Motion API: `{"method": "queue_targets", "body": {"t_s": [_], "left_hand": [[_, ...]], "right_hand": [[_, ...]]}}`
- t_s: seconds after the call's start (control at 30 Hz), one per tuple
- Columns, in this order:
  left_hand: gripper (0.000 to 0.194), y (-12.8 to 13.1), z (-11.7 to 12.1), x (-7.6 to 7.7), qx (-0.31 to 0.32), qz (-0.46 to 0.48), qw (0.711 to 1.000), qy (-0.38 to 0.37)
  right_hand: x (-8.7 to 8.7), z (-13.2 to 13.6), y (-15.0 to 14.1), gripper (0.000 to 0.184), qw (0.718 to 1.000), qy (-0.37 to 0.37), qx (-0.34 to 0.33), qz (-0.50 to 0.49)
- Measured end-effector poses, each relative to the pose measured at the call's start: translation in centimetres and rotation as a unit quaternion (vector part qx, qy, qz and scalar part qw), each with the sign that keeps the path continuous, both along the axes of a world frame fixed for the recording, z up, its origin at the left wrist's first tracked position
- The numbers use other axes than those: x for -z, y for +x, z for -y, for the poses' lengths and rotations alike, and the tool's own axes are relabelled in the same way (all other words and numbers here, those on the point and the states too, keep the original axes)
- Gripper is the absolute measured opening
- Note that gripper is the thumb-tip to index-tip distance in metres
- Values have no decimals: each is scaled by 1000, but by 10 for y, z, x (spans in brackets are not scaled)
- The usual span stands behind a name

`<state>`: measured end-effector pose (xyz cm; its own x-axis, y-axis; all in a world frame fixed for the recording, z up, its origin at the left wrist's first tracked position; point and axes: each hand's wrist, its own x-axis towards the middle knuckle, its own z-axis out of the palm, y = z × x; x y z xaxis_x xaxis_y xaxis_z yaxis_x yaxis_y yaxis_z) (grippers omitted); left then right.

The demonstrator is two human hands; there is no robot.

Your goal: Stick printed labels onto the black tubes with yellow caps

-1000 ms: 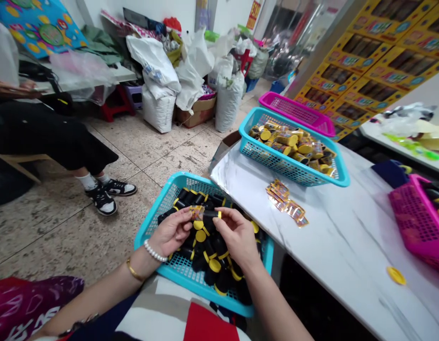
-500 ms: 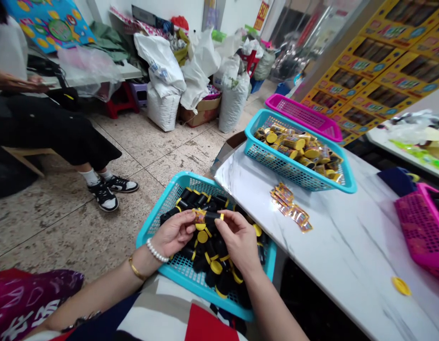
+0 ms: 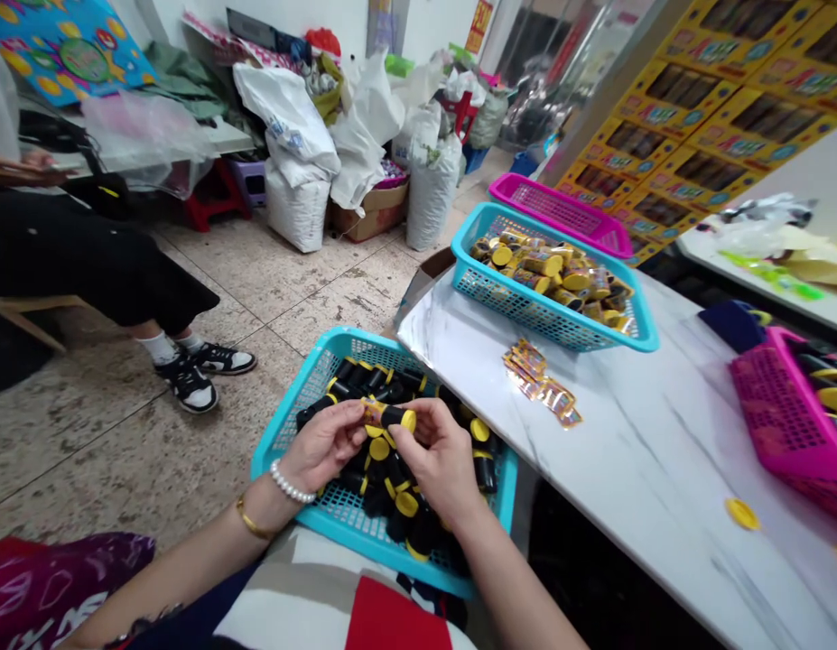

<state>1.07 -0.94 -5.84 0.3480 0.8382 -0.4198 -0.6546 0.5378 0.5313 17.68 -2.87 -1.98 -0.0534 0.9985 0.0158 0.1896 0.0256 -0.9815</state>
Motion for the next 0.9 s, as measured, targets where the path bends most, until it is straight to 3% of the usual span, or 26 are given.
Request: {"method": "queue_targets", "body": {"t_s": [0.17,0.3,0.47,0.77,0.9], "left_hand": [[33,-2,4,-6,-37,-83,996,12],[45,-5,5,-7,66,-64,994,63],[36,-1,10,-3,139,-109,980,93],[29,4,14,2,173,-107,964,169],[23,3,13,2,158,-128,962,183]], "right_hand": [[-5,6,0,21,994,60,-1,87],[-15,6,4,26,986,104,-26,130],[-14,12,10,31,971,157,-60,172],[-21,24,16,39,928,234,-129,261],[-20,27,16,32,929,245,-117,250]]}}
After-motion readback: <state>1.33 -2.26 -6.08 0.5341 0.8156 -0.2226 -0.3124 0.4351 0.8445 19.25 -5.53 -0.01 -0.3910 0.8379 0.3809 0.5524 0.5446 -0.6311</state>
